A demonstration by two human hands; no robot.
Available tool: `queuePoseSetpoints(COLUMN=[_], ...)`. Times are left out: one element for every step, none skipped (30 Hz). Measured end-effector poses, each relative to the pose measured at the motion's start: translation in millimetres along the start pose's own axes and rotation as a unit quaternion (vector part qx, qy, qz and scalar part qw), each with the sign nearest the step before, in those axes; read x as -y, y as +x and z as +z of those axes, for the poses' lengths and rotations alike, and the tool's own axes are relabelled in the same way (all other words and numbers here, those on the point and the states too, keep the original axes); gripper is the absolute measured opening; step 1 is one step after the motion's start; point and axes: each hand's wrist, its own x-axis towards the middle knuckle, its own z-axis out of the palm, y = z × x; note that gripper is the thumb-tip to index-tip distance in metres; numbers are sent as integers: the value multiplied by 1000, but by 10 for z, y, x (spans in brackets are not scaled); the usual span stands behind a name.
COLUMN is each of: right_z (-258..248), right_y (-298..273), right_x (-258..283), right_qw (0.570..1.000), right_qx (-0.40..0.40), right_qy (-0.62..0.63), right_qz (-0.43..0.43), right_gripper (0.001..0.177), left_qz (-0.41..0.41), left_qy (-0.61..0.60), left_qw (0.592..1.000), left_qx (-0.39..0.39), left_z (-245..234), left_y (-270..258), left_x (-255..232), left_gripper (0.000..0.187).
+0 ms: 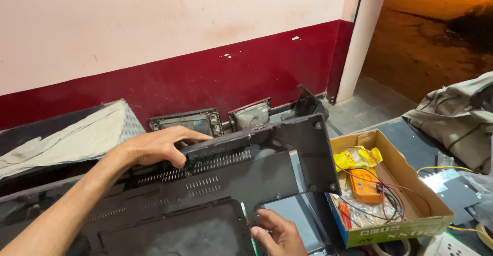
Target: The person works on the internal components of a disassembled television, connecting wires to a circuit board and adjusting a speaker assembly. They then reposition the television's back casing and handle various cables and connectors.
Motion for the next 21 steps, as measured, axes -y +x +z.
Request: queuePoseSetpoints(right_z=[10, 9, -3, 1, -3, -45, -152, -296, -441, -579, -716, -840, -900, -913, -914, -897, -841, -743, -637, -538, -440], right_y=[28, 49, 69, 71, 81, 75, 101, 31, -45, -80, -163, -227, -302, -359, -416, -456, -478, -472, -467, -449, -437], right_x=[-10, 11, 57, 109, 167, 235, 298, 320, 308, 292, 274, 249, 207, 174, 175, 205, 250, 303, 377, 467, 558], right_qw=[1000, 1000, 999, 997, 994, 997, 998, 997, 993, 987, 979, 969, 955, 942, 925, 905, 900, 895, 888, 871, 850], right_qx=[-1, -2, -7, -11, -15, -33, -51, -69, -110, -148, -173, -195, -216, -205, -193, -181, -154, -130, -105, -58, -10], right_qy=[-4, -8, 12, 34, 57, 24, -8, -44, -50, -57, -100, -143, -185, -248, -310, -369, -386, -401, -416, -458, -498], right_qz=[10, 21, 44, 70, 95, 66, 37, 15, 11, 4, 33, 59, 85, 95, 104, 110, 130, 148, 166, 169, 172], right_gripper=[43, 43, 44, 46, 47, 43, 39, 35, 34, 32, 32, 31, 31, 32, 33, 34, 41, 49, 57, 70, 83], left_qz=[-9, -17, -25, -20, -14, -9, -3, 3, 8, 5, 1, -1, -22, -41, -59, -64, -68, -71, -56, -39, -23], left_qy=[-13, -27, -40, -39, -38, -39, -24, -15, -6, -3, 0, 5, 15, 26, 37, 36, 34, 34, 23, 13, 2], left_qw=[1000, 999, 998, 999, 999, 999, 1000, 1000, 1000, 1000, 1000, 1000, 999, 998, 996, 996, 995, 994, 997, 998, 999], left_qx=[10, 21, 31, 26, 22, 23, 4, -13, -29, -27, -25, -25, -35, -45, -56, -60, -65, -69, -55, -42, -28], left_z=[-8, -14, -23, -27, -40, -44, -91, -92, -59, -60, -84, -106, -94, -86, -65, -48, -28, -20, -10, -10, -9], left_y=[33, 70, 106, 118, 134, 140, 127, 103, 106, 104, 69, 25, -19, -43, -65, -74, -83, -80, -67, -46, -39], left_x=[16, 34, 58, 95, 138, 189, 246, 310, 356, 376, 379, 362, 333, 290, 246, 202, 165, 131, 101, 71, 45], left_gripper=[95, 94, 94, 93, 92, 92, 90, 89, 88, 89, 89, 90, 90, 90, 90, 90, 89, 89, 89, 89, 89])
